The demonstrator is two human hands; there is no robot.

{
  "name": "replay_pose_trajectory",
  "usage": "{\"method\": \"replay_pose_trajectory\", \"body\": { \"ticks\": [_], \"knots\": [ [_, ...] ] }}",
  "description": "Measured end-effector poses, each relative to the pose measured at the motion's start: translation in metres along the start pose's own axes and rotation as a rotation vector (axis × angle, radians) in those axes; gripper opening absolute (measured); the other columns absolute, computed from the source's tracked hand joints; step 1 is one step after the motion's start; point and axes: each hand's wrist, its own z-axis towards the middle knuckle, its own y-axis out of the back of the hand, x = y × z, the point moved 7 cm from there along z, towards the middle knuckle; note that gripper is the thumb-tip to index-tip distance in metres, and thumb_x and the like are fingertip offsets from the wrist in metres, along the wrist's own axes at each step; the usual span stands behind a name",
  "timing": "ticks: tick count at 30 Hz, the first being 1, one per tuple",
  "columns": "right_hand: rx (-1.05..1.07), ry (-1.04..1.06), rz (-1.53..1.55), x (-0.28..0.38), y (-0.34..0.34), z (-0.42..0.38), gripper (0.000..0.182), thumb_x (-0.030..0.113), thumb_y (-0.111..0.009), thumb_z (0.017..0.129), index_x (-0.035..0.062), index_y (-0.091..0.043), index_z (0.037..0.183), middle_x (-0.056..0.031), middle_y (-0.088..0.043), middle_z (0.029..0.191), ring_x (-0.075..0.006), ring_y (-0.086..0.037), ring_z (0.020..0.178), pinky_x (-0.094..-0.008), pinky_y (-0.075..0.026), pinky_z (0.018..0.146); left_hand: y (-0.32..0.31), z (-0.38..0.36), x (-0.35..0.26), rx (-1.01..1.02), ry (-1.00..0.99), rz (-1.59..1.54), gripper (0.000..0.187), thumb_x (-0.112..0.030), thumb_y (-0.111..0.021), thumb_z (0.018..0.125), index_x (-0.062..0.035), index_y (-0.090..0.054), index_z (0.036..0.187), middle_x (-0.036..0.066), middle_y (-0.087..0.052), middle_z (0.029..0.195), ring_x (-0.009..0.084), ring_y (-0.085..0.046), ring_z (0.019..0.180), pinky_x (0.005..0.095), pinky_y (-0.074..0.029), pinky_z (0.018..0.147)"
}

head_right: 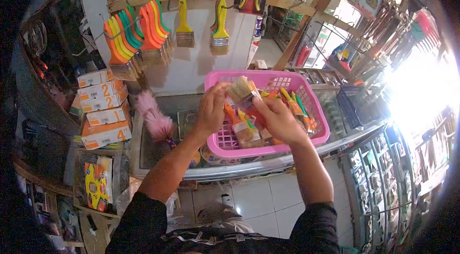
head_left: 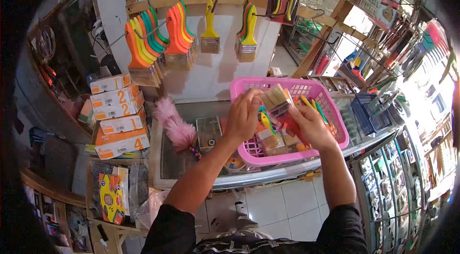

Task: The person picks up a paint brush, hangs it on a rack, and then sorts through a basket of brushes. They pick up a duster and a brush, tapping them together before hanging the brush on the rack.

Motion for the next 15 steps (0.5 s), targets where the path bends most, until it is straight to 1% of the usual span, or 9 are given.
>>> {"method": "replay_pose_trajectory", "body": {
  "ticks": [2, 4, 6, 7, 10, 11, 12, 14, 15],
  "knots": [
    [-0.032, -0.088, 0.192, 0.016, -0.018, -0.024, 0.045, 0.039, -0.051, 0.112, 0.0006, -0.067, 0.095, 0.0015, -0.058, 0.071, -0.0063, -0.051, 0.062, -0.0259, -0.044, 0.057, -0.001, -0.003, -0.001, 0.055, -0.05, -0.007, 0.036, -0.023, -0.041, 0.111, 0.0032, -0.064, 0.123, 0.022, -0.069, 0.108, 0.0376, -0.065, 0.107, 0.0437, -0.048, 0.098],
    [-0.002, -0.068, 0.168, 0.017, -0.03, -0.037, 0.045, 0.039, -0.047, 0.113, 0.0006, -0.068, 0.102, -0.0009, -0.062, 0.072, -0.0066, -0.053, 0.061, -0.024, -0.043, 0.055, -0.002, -0.009, 0.004, 0.064, -0.122, -0.122, 0.039, -0.024, -0.042, 0.111, 0.0047, -0.065, 0.126, 0.02, -0.072, 0.112, 0.032, -0.066, 0.11, 0.0401, -0.048, 0.1],
    [-0.015, -0.014, 0.257, 0.021, -0.051, -0.054, 0.047, 0.04, -0.044, 0.114, 0.0007, -0.068, 0.105, -0.0021, -0.064, 0.072, -0.0069, -0.054, 0.06, -0.0229, -0.043, 0.054, 0.001, -0.023, 0.001, 0.11, 0.035, -0.402, 0.04, -0.025, -0.044, 0.111, 0.0059, -0.065, 0.128, 0.016, -0.072, 0.113, 0.024, -0.066, 0.111, 0.0361, -0.048, 0.1],
    [0.033, -0.087, 0.231, 0.004, -0.059, -0.058, 0.049, 0.04, -0.039, 0.115, 0.0002, -0.066, 0.11, -0.0045, -0.067, 0.077, -0.0077, -0.057, 0.06, -0.0223, -0.045, 0.055, 0.004, -0.03, -0.007, 0.132, 0.117, -0.543, 0.041, -0.025, -0.045, 0.112, 0.0065, -0.065, 0.129, 0.014, -0.073, 0.114, 0.02, -0.066, 0.111, 0.034, -0.048, 0.099],
    [0.078, -0.076, 0.318, 0.009, -0.1, -0.088, 0.052, 0.042, -0.032, 0.116, 0.0004, -0.063, 0.115, -0.0074, -0.071, 0.086, -0.0086, -0.059, 0.061, -0.0236, -0.048, 0.052, 0.031, -0.064, -0.039, 0.159, 0.274, -0.66, 0.04, -0.027, -0.048, 0.112, 0.0058, -0.067, 0.125, 0.008, -0.072, 0.114, 0.0111, -0.063, 0.108, 0.0284, -0.049, 0.094],
    [0.159, -0.048, 0.344, -0.01, -0.113, -0.09, 0.053, 0.043, -0.03, 0.116, 0.0009, -0.061, 0.118, -0.0072, -0.071, 0.088, -0.0088, -0.059, 0.061, -0.023, -0.047, 0.05, 0.041, -0.078, -0.038, 0.154, 0.323, -0.577, 0.043, -0.029, -0.047, 0.111, 0.0055, -0.068, 0.125, 0.011, -0.073, 0.114, 0.0148, -0.069, 0.104, 0.0297, -0.053, 0.093],
    [0.129, -0.082, 0.311, 0.001, -0.128, -0.102, 0.053, 0.044, -0.029, 0.116, 0.0011, -0.06, 0.114, -0.0065, -0.066, 0.075, -0.01, -0.055, 0.053, -0.0231, -0.042, 0.048, 0.051, -0.092, -0.04, 0.119, 0.381, -0.67, 0.043, -0.029, -0.047, 0.111, 0.0059, -0.068, 0.124, 0.012, -0.073, 0.114, 0.0159, -0.069, 0.104, 0.0307, -0.054, 0.094],
    [0.218, -0.055, 0.325, -0.01, -0.157, -0.114, 0.047, 0.042, -0.036, 0.115, 0.0003, -0.057, 0.12, -0.0077, -0.069, 0.084, -0.0095, -0.055, 0.053, -0.0226, -0.043, 0.048, 0.075, -0.119, -0.05, 0.039, 0.496, -0.844, 0.043, -0.029, -0.047, 0.111, 0.0067, -0.068, 0.124, 0.013, -0.074, 0.114, 0.018, -0.071, 0.104, 0.0327, -0.055, 0.095],
    [0.24, -0.069, 0.354, -0.015, -0.17, -0.118, 0.041, 0.037, -0.044, 0.114, 0.0002, -0.053, 0.128, -0.0088, -0.07, 0.092, -0.0099, -0.057, 0.056, -0.0223, -0.045, 0.049, 0.087, -0.133, -0.051, 0.015, 0.561, -0.871, 0.044, -0.03, -0.047, 0.11, 0.007, -0.067, 0.125, 0.016, -0.074, 0.114, 0.0217, -0.072, 0.105, 0.0355, -0.057, 0.095]
  ]
}}
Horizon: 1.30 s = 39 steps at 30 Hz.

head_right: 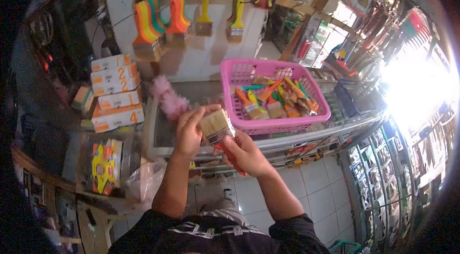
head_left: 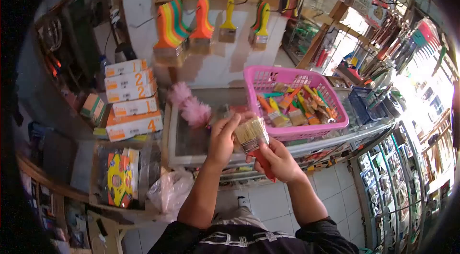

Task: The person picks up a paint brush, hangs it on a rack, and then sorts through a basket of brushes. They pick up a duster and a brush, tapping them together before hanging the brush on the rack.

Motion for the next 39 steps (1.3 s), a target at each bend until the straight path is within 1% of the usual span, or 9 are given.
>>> {"method": "replay_pose_trajectory", "body": {
  "ticks": [3, 4, 11, 15, 16, 23, 29, 35, 39],
  "knots": [
    [0.071, 0.111, 0.081, -0.015, -0.038, 0.0, 0.038, 0.035, -0.048, 0.113, 0.0014, -0.05, 0.132, -0.0093, -0.07, 0.094, -0.0101, -0.058, 0.059, -0.0224, -0.045, 0.05, 0.024, -0.029, -0.019, -0.082, -0.046, 0.053, 0.046, -0.032, -0.047, 0.11, 0.007, -0.066, 0.126, 0.019, -0.074, 0.117, 0.0231, -0.072, 0.107, 0.0366, -0.058, 0.095],
    [0.088, 0.09, 0.139, -0.018, -0.05, 0.001, 0.036, 0.03, -0.05, 0.112, 0.0027, -0.048, 0.136, -0.009, -0.069, 0.093, -0.0102, -0.057, 0.061, -0.0227, -0.045, 0.051, 0.03, -0.036, -0.024, -0.093, -0.065, 0.067, 0.051, -0.035, -0.045, 0.113, 0.0088, -0.064, 0.13, 0.019, -0.074, 0.119, 0.0209, -0.073, 0.104, 0.0336, -0.059, 0.091],
    [0.122, 0.024, 0.382, -0.049, -0.104, 0.006, 0.028, 0.023, -0.047, 0.113, 0.0039, -0.048, 0.134, -0.0081, -0.068, 0.091, -0.0113, -0.06, 0.061, -0.0246, -0.049, 0.055, 0.062, -0.079, -0.044, -0.161, -0.065, 0.121, 0.058, -0.041, -0.044, 0.112, 0.009, -0.058, 0.138, 0.02, -0.073, 0.121, 0.0202, -0.071, 0.108, 0.0331, -0.056, 0.096],
    [0.081, 0.006, 0.339, -0.06, -0.113, 0.005, 0.026, 0.022, -0.045, 0.114, 0.0032, -0.051, 0.131, -0.0044, -0.065, 0.088, -0.0092, -0.059, 0.06, -0.0247, -0.049, 0.055, 0.067, -0.095, -0.04, -0.108, -0.057, 0.18, 0.051, -0.026, -0.06, 0.107, 0.0023, -0.051, 0.148, 0.018, -0.073, 0.122, 0.0182, -0.07, 0.106, 0.0321, -0.054, 0.097],
    [0.074, 0.009, 0.354, -0.053, -0.116, 0.002, 0.025, 0.022, -0.045, 0.114, 0.0031, -0.053, 0.128, -0.0049, -0.066, 0.087, -0.0098, -0.061, 0.062, -0.0254, -0.052, 0.057, 0.065, -0.097, -0.038, -0.093, -0.025, 0.146, 0.05, -0.016, -0.063, 0.104, 0.0003, -0.05, 0.15, 0.018, -0.072, 0.124, 0.0187, -0.07, 0.108, 0.0326, -0.053, 0.099],
    [0.205, 0.023, 0.234, -0.047, -0.127, -0.007, 0.03, 0.025, -0.041, 0.115, -0.0027, -0.054, 0.12, -0.0129, -0.072, 0.095, -0.0173, -0.071, 0.067, -0.0289, -0.059, 0.062, 0.061, -0.102, -0.036, 0.06, 0.04, -0.034, 0.045, -0.014, -0.056, 0.107, 0.001, -0.052, 0.149, 0.02, -0.068, 0.133, 0.0227, -0.067, 0.118, 0.0369, -0.055, 0.1],
    [0.214, 0.031, 0.253, -0.044, -0.127, -0.007, 0.031, 0.024, -0.041, 0.115, -0.0037, -0.054, 0.12, -0.014, -0.073, 0.093, -0.0179, -0.07, 0.062, -0.0296, -0.058, 0.058, 0.059, -0.105, -0.048, 0.009, -0.087, 0.076, 0.042, -0.016, -0.055, 0.109, 0.0024, -0.055, 0.146, 0.019, -0.068, 0.134, 0.0222, -0.067, 0.117, 0.037, -0.054, 0.102],
    [0.195, 0.016, 0.253, -0.04, -0.115, -0.012, 0.03, 0.023, -0.042, 0.114, -0.0029, -0.054, 0.124, -0.012, -0.073, 0.092, -0.0139, -0.064, 0.056, -0.0273, -0.054, 0.054, 0.052, -0.105, -0.059, 0.02, -0.228, 0.545, 0.038, -0.015, -0.058, 0.106, 0.0021, -0.064, 0.139, 0.016, -0.066, 0.139, 0.0251, -0.065, 0.125, 0.0381, -0.049, 0.108],
    [0.2, 0.024, 0.248, -0.032, -0.106, -0.018, 0.03, 0.023, -0.043, 0.114, -0.0016, -0.052, 0.128, -0.0105, -0.072, 0.09, -0.0116, -0.061, 0.055, -0.0253, -0.05, 0.05, 0.036, -0.106, -0.075, 0.12, -0.446, 0.865, 0.041, -0.013, -0.066, 0.097, 0.0001, -0.067, 0.136, 0.019, -0.064, 0.142, 0.0301, -0.061, 0.132, 0.0415, -0.045, 0.113]
  ]
}}
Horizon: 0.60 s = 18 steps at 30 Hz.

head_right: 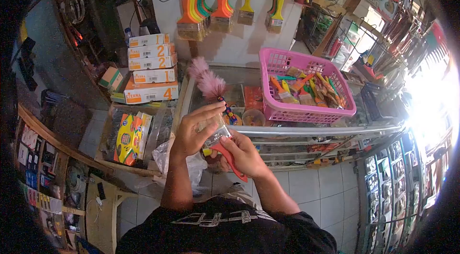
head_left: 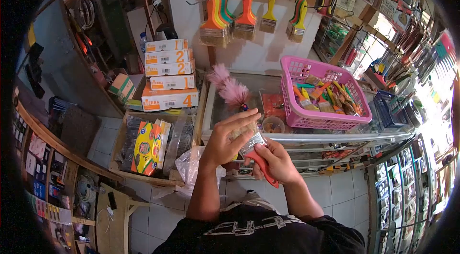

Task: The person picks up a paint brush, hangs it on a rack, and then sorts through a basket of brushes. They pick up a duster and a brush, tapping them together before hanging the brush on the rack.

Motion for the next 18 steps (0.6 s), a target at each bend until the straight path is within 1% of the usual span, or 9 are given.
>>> {"method": "replay_pose_trajectory", "body": {
  "ticks": [2, 5, 8, 10, 11, 14, 18],
  "knots": [
    [0.002, -0.001, -0.001, 0.003, 0.002, -0.003, 0.03, 0.023, -0.042, 0.114, -0.0013, -0.052, 0.13, -0.0099, -0.071, 0.089, -0.0109, -0.06, 0.054, -0.0249, -0.049, 0.049, -0.003, 0.001, -0.005, 0.04, 0.004, 0.019, 0.045, -0.013, -0.069, 0.092, -0.0002, -0.067, 0.136, 0.021, -0.063, 0.144, 0.0331, -0.058, 0.136, 0.0447, -0.042, 0.116],
    [-0.007, 0.013, -0.01, 0.007, 0.007, -0.006, 0.03, 0.023, -0.042, 0.114, -0.0011, -0.051, 0.131, -0.0097, -0.07, 0.088, -0.0106, -0.059, 0.053, -0.0248, -0.048, 0.048, -0.009, 0.004, -0.007, 0.046, -0.054, 0.111, 0.046, -0.015, -0.073, 0.091, -0.0014, -0.068, 0.135, 0.021, -0.062, 0.145, 0.0335, -0.058, 0.136, 0.0447, -0.043, 0.115],
    [-0.03, 0.034, -0.005, 0.01, 0.011, -0.009, 0.03, 0.024, -0.043, 0.114, -0.0008, -0.051, 0.13, -0.0104, -0.07, 0.088, -0.0112, -0.059, 0.052, -0.0247, -0.048, 0.047, -0.013, 0.005, -0.008, 0.027, -0.063, 0.13, 0.047, -0.017, -0.075, 0.09, -0.0027, -0.069, 0.134, 0.021, -0.06, 0.147, 0.0338, -0.058, 0.137, 0.0454, -0.044, 0.114],
    [-0.037, 0.036, -0.002, 0.012, 0.013, -0.01, 0.031, 0.024, -0.042, 0.114, -0.001, -0.052, 0.13, -0.0115, -0.07, 0.087, -0.0125, -0.06, 0.051, -0.0247, -0.048, 0.045, -0.016, 0.005, -0.01, 0.056, -0.097, 0.208, 0.048, -0.019, -0.077, 0.09, -0.0039, -0.069, 0.135, 0.021, -0.058, 0.149, 0.0347, -0.057, 0.137, 0.046, -0.043, 0.115],
    [-0.056, 0.035, -0.002, 0.012, 0.017, -0.01, 0.03, 0.024, -0.043, 0.114, -0.0003, -0.052, 0.129, -0.0106, -0.069, 0.087, -0.0122, -0.059, 0.051, -0.0246, -0.048, 0.046, -0.017, 0.005, -0.011, 0.069, -0.114, 0.248, 0.048, -0.02, -0.077, 0.09, -0.0045, -0.069, 0.135, 0.022, -0.058, 0.15, 0.0352, -0.057, 0.137, 0.0463, -0.043, 0.115],
    [-0.083, 0.047, -0.014, 0.017, 0.028, -0.011, 0.028, 0.025, -0.043, 0.114, 0.0013, -0.054, 0.126, -0.0088, -0.068, 0.087, -0.0116, -0.059, 0.052, -0.0247, -0.048, 0.048, -0.025, 0.004, -0.011, 0.039, -0.125, 0.209, 0.05, -0.021, -0.077, 0.091, -0.0107, -0.068, 0.139, 0.019, -0.056, 0.152, 0.0357, -0.056, 0.139, 0.0445, -0.043, 0.116],
    [-0.089, 0.079, -0.033, 0.024, 0.029, -0.011, 0.028, 0.024, -0.043, 0.114, 0.0014, -0.055, 0.125, -0.0088, -0.068, 0.087, -0.0122, -0.059, 0.052, -0.0253, -0.048, 0.048, -0.031, 0.003, -0.006, -0.001, -0.114, 0.079, 0.047, -0.022, -0.074, 0.095, -0.0105, -0.067, 0.14, 0.02, -0.046, 0.16, 0.0359, -0.049, 0.145, 0.046, -0.039, 0.119]
  ]
}}
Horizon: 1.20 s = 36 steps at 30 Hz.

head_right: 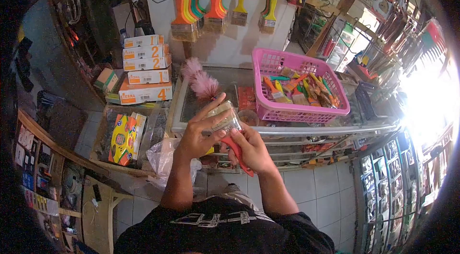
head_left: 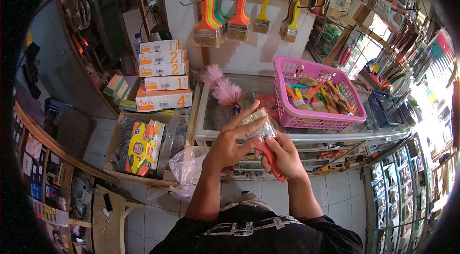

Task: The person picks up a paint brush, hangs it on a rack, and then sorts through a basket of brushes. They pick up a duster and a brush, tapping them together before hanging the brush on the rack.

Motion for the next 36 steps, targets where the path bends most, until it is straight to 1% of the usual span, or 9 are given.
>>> {"method": "replay_pose_trajectory", "body": {
  "ticks": [8, 14, 18, 19, 22, 26, 27, 35, 36],
  "knots": [
    [0.014, 0.041, 0.0, -0.016, 0.002, 0.013, 0.028, 0.024, -0.045, 0.114, 0.0009, -0.057, 0.125, -0.0075, -0.069, 0.091, -0.0091, -0.062, 0.064, -0.0237, -0.049, 0.057, 0.001, -0.015, 0.021, -0.035, 0.004, -0.129, 0.041, -0.026, -0.07, 0.1, -0.0079, -0.069, 0.137, 0.02, -0.033, 0.169, 0.0332, -0.046, 0.148, 0.0427, -0.041, 0.117],
    [-0.212, 0.14, -0.017, -0.039, 0.024, 0.041, 0.026, 0.023, -0.045, 0.114, 0.0047, -0.059, 0.126, -0.0026, -0.068, 0.096, -0.0076, -0.061, 0.077, -0.0225, -0.049, 0.068, 0.011, -0.033, 0.04, -0.086, 0.165, -0.46, 0.031, -0.021, -0.067, 0.102, -0.0013, -0.075, 0.125, 0.021, -0.027, 0.17, 0.0208, -0.06, 0.129, 0.0342, -0.051, 0.103],
    [-0.251, 0.132, 0.02, -0.042, 0.019, 0.066, 0.027, 0.026, -0.048, 0.113, 0.0063, -0.062, 0.125, 0.0002, -0.065, 0.096, -0.0061, -0.059, 0.076, -0.0222, -0.048, 0.065, 0.019, -0.034, 0.053, -0.376, 0.299, -0.528, 0.035, -0.012, -0.066, 0.102, 0.0014, -0.058, 0.133, 0.019, -0.049, 0.155, 0.0179, -0.063, 0.119, 0.0303, -0.055, 0.095],
    [-0.224, 0.146, 0.043, -0.04, 0.014, 0.07, 0.027, 0.026, -0.05, 0.112, 0.0051, -0.063, 0.123, 0.0007, -0.065, 0.094, -0.0051, -0.057, 0.076, -0.0225, -0.047, 0.066, 0.019, -0.04, 0.062, -0.428, 0.38, -0.49, 0.044, -0.021, -0.065, 0.102, -0.0023, -0.045, 0.137, 0.014, -0.058, 0.142, 0.0202, -0.063, 0.119, 0.039, -0.051, 0.103],
    [-0.161, 0.168, -0.048, -0.038, 0.0, 0.077, 0.033, 0.027, -0.052, 0.112, 0.0026, -0.062, 0.132, 0.0019, -0.065, 0.1, -0.0029, -0.053, 0.083, -0.0218, -0.045, 0.075, 0.017, -0.049, 0.077, -0.492, 0.494, -0.659, 0.042, -0.014, -0.067, 0.102, -0.0051, -0.045, 0.137, 0.011, -0.06, 0.137, 0.0157, -0.063, 0.116, 0.0325, -0.055, 0.095],
    [-0.114, 0.155, -0.156, -0.052, -0.014, 0.075, 0.03, 0.021, -0.06, 0.109, 0.0014, -0.062, 0.132, 0.0011, -0.067, 0.097, -0.0052, -0.059, 0.084, -0.0232, -0.049, 0.077, 0.013, -0.065, 0.097, -0.541, 0.605, -0.815, 0.04, -0.038, -0.058, 0.108, -0.0093, -0.053, 0.136, 0.002, -0.062, 0.128, 0.0114, -0.061, 0.112, 0.0305, -0.052, 0.092],
    [-0.086, 0.151, -0.16, -0.057, -0.016, 0.076, 0.032, 0.009, -0.06, 0.106, 0.0006, -0.059, 0.136, -0.0069, -0.069, 0.114, -0.0079, -0.062, 0.098, -0.025, -0.05, 0.086, 0.015, -0.07, 0.096, -0.61, 0.664, -0.748, 0.042, -0.043, -0.052, 0.11, -0.0069, -0.061, 0.129, 0.002, -0.064, 0.124, 0.0108, -0.061, 0.11, 0.0284, -0.05, 0.092],
    [-0.089, 0.468, -0.508, -0.044, -0.04, 0.065, 0.055, 0.001, -0.064, 0.099, 0.002, -0.05, 0.152, -0.0196, -0.064, 0.141, -0.0198, -0.063, 0.117, -0.0325, -0.049, 0.101, 0.021, -0.073, 0.102, -0.656, 0.546, -0.672, 0.049, -0.043, -0.047, 0.113, 0.0011, -0.067, 0.123, 0.006, -0.07, 0.114, 0.0123, -0.063, 0.105, 0.0302, -0.048, 0.097],
    [-0.093, 0.458, -0.5, -0.047, -0.038, 0.066, 0.055, 0.0, -0.062, 0.101, 0.0015, -0.048, 0.154, -0.0156, -0.063, 0.14, -0.0158, -0.062, 0.115, -0.0298, -0.049, 0.098, 0.021, -0.073, 0.102, -0.653, 0.549, -0.704, 0.05, -0.043, -0.047, 0.113, 0.0012, -0.066, 0.123, 0.006, -0.07, 0.114, 0.0128, -0.064, 0.106, 0.0305, -0.048, 0.097]
  ]
}}
